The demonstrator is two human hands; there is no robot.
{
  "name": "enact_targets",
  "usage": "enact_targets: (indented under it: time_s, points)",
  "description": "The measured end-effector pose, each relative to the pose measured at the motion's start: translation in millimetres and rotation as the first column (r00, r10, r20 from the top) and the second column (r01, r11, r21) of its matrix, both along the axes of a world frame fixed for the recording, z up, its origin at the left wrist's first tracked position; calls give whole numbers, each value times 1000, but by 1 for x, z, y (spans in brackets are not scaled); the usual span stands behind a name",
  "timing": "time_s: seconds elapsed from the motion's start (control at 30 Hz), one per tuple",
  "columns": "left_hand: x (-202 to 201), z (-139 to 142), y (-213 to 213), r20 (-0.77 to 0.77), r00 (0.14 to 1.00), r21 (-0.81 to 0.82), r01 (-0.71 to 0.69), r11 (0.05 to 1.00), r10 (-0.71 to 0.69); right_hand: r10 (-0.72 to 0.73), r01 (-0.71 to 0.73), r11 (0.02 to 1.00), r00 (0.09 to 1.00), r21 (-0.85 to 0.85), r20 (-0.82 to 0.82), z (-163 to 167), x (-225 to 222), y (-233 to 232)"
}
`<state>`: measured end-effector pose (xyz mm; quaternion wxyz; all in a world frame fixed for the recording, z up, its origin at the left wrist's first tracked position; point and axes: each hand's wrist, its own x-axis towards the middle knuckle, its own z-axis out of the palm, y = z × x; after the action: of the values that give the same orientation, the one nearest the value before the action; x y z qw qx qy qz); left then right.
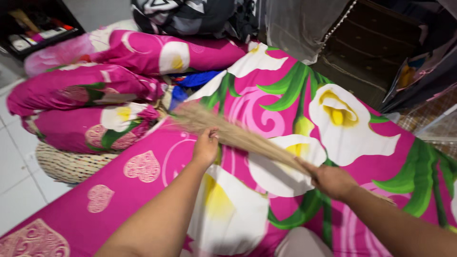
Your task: The person sits on a bed and sweeps the pink floral bed sheet with a stick broom, moving the broom back and forth across the surface. They then reposition a matching floral pillow on the bed and resume sweeping the sheet.
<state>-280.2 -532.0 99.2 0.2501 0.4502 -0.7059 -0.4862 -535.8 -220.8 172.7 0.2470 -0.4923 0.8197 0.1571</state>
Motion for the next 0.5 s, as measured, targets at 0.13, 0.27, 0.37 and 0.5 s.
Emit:
enact_targets:
  time_s: [0.13, 0.27, 0.37, 0.5]
  points:
    - [-48, 1, 39, 71, 997, 34, -19, 999, 17, -334, 334, 942, 937, -20, -107, -36, -123, 41]
    - [-98, 11, 70, 51, 999, 142, -22, 990, 15, -499, 478, 861, 861, -177, -100, -38, -231, 37]
    - [-122, 21, 78, 31, 999, 46, -11, 999, 9, -537, 488, 773, 843, -405, -9, -23, -250, 22]
    - [-145, 38, 77, -3, 997, 47, -76, 996, 76, -506, 483, 788, 861, -382, 47, 1, -204, 17]
